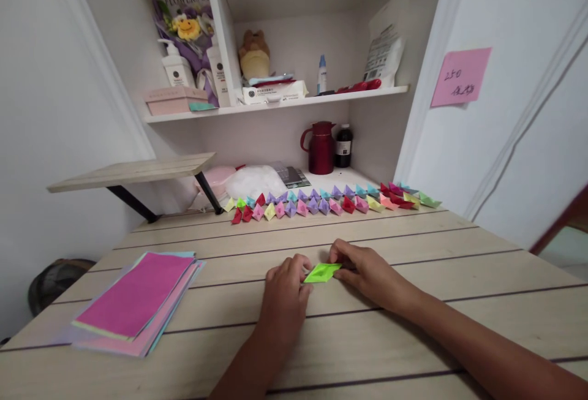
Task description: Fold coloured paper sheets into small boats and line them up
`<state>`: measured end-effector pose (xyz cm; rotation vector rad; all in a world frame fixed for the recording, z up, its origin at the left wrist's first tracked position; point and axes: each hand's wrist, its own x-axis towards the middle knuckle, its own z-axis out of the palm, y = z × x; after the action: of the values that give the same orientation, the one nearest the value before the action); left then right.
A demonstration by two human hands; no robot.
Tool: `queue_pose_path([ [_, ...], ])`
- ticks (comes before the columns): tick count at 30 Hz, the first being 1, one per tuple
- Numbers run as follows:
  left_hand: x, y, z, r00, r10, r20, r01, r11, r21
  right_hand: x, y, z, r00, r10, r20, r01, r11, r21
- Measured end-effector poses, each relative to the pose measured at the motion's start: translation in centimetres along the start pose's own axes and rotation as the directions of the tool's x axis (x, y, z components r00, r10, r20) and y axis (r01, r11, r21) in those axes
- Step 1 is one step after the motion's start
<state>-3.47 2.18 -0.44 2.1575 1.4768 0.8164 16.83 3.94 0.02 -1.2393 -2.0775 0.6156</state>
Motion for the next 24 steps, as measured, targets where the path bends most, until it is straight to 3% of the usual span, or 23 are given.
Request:
queue_pose_path([
  [7, 0.02, 0.48, -0.3, 0.982, 0.155, 0.107, -0.16, 0.986, 0.038, 0.35, -0.06, -0.58, 1.0, 0.022, 0.008, -0.022, 0.994, 0.104],
  [13, 0.22, 0.55, -0.16, 0.993, 0.086, 0.083, -0.088, 0.996, 0.023, 0.25, -0.25, -0.93, 0.996, -0.005, 0.089, -0.005, 0.994, 0.113],
  [19, 0.3, 0.69, -0.14, 0.992, 0.087, 0.095, -0.089, 0.996, 0.012, 0.3, -0.26, -0.42, 0.996, -0.094, -0.007, 0.094, 0.985, 0.142],
  [24, 0.32, 0.62, 0.0, 0.989, 0.108, 0.104, -0.113, 0.993, 0.045, 0.23, -0.44, -0.08, 0.995, -0.092, 0.042, 0.088, 0.991, 0.097],
])
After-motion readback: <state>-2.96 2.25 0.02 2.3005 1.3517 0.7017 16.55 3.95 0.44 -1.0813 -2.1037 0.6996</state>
